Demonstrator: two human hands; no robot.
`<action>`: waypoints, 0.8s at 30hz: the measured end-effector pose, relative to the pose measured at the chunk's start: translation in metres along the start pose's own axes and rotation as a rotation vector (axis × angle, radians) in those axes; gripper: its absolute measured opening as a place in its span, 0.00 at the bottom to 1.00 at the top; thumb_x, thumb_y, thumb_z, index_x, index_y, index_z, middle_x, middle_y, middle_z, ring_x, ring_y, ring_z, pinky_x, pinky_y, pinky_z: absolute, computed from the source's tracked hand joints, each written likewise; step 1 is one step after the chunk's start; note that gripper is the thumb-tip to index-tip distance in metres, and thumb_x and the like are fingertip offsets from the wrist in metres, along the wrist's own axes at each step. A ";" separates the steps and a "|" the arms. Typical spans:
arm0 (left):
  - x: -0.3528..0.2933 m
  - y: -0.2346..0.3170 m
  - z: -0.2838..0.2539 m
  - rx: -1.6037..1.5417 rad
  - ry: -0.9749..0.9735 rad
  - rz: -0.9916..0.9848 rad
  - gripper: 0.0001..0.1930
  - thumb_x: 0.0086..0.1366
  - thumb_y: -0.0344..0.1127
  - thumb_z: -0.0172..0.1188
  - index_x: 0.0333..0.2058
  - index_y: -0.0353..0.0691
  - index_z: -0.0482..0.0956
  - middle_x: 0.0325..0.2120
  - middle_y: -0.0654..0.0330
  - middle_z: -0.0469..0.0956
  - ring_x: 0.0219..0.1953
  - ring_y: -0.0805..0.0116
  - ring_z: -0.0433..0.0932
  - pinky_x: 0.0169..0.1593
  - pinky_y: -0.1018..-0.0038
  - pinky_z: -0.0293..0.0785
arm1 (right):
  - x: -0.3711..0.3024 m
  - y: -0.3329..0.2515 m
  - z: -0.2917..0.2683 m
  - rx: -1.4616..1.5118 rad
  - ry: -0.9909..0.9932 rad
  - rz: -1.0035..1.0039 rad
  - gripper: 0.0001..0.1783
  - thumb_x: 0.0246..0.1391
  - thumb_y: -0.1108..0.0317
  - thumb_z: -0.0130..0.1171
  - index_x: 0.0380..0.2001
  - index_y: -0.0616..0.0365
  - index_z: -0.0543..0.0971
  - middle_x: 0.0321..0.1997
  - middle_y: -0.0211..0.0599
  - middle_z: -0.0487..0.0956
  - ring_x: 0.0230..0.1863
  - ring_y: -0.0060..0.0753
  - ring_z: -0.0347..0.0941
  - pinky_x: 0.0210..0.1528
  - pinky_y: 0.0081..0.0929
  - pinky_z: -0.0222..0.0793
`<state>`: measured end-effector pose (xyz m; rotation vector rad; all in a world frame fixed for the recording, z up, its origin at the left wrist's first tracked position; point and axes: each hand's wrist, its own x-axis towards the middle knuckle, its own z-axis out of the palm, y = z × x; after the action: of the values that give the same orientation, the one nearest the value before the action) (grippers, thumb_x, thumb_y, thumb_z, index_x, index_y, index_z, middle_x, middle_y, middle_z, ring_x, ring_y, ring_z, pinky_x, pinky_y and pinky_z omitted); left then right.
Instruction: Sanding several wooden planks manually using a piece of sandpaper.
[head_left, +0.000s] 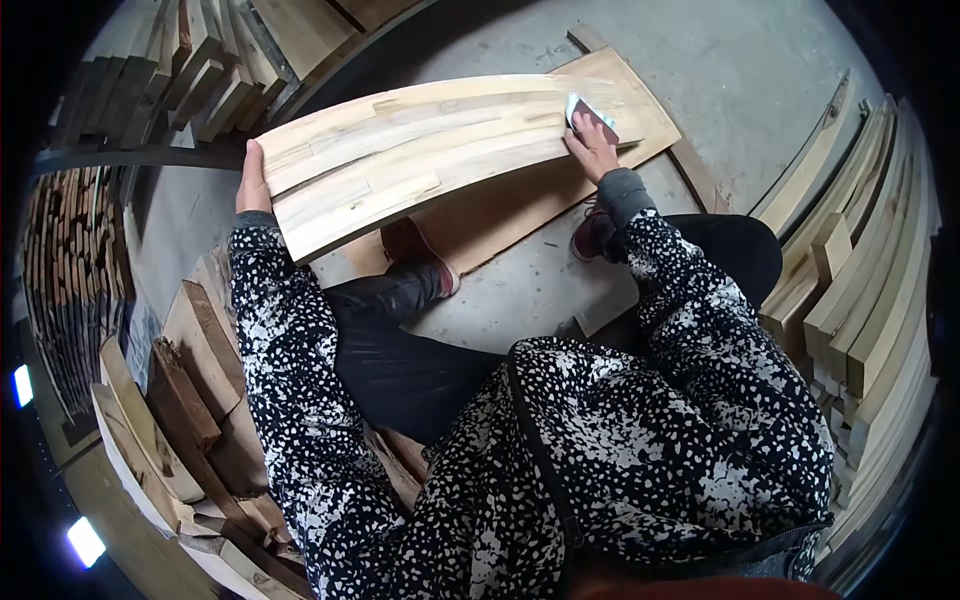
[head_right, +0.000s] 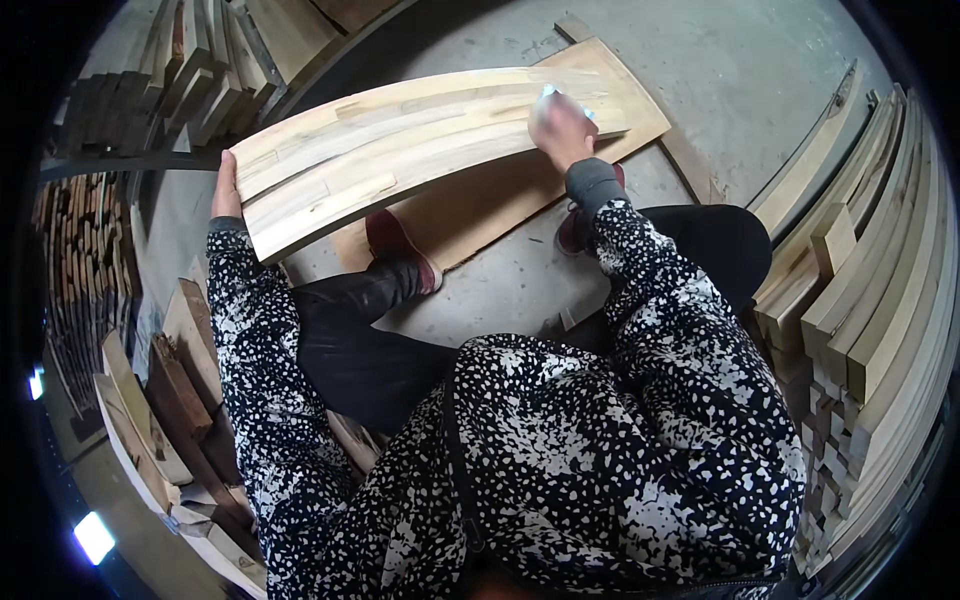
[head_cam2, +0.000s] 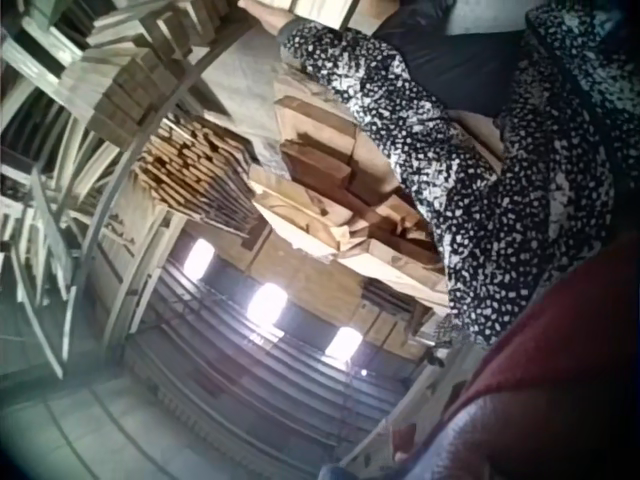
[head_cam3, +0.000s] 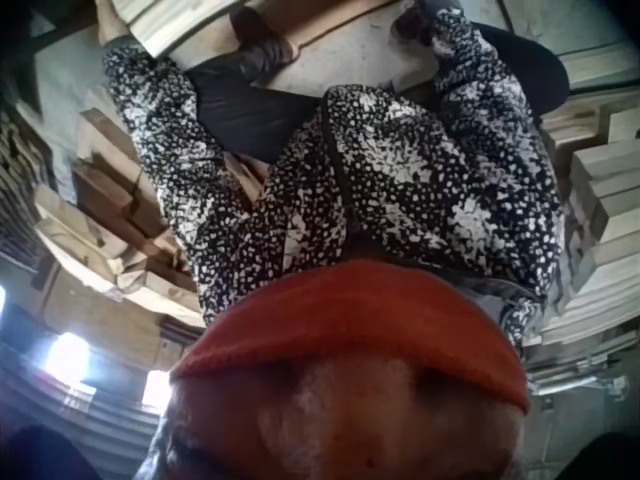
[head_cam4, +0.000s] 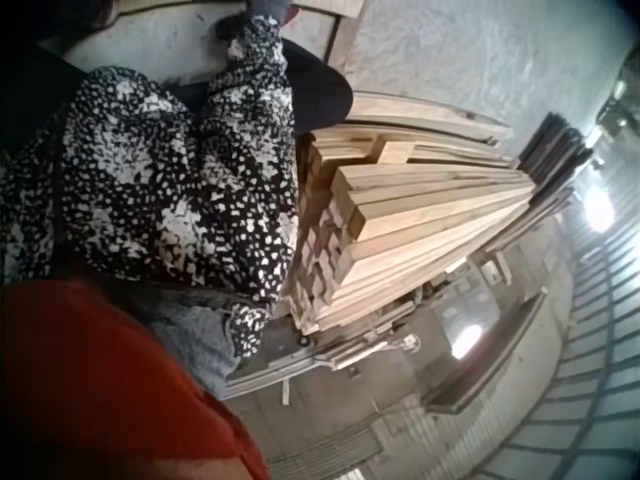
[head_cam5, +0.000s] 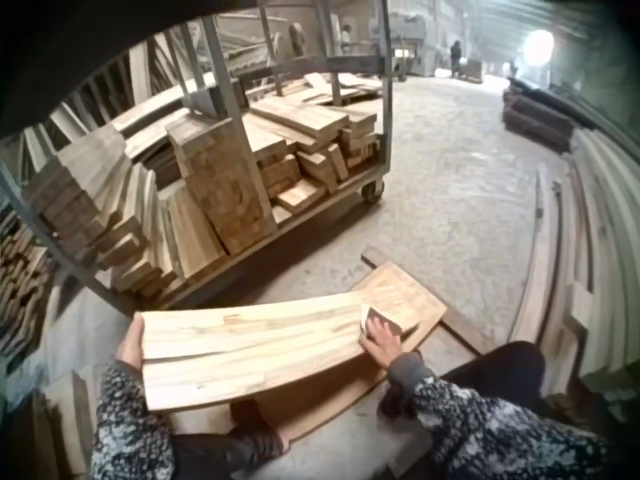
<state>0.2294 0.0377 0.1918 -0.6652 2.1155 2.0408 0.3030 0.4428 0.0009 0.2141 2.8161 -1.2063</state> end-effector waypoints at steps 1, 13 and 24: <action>0.002 -0.002 -0.003 -0.003 0.015 0.004 0.30 0.57 0.57 0.43 0.45 0.34 0.66 0.40 0.53 0.72 0.39 0.65 0.73 0.44 0.73 0.68 | 0.001 -0.014 0.004 -0.004 -0.002 0.062 0.34 0.49 0.44 0.39 0.58 0.44 0.51 0.63 0.42 0.44 0.63 0.50 0.34 0.58 0.53 0.28; 0.002 -0.007 -0.003 -0.122 0.014 -0.013 0.31 0.54 0.59 0.46 0.41 0.32 0.70 0.37 0.55 0.73 0.37 0.69 0.71 0.42 0.77 0.65 | -0.057 -0.236 0.021 0.084 -0.211 -0.977 0.38 0.43 0.49 0.52 0.57 0.44 0.52 0.62 0.40 0.45 0.63 0.47 0.35 0.59 0.54 0.25; -0.008 0.003 0.006 0.068 0.181 0.063 0.28 0.56 0.55 0.46 0.42 0.34 0.69 0.39 0.56 0.72 0.37 0.68 0.72 0.42 0.77 0.65 | 0.022 -0.056 0.012 -0.128 0.059 0.042 0.32 0.48 0.48 0.46 0.54 0.50 0.56 0.61 0.46 0.49 0.60 0.55 0.43 0.52 0.59 0.42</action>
<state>0.2340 0.0451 0.1967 -0.8111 2.3218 1.9980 0.2723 0.3983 0.0297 0.3040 2.9107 -1.0233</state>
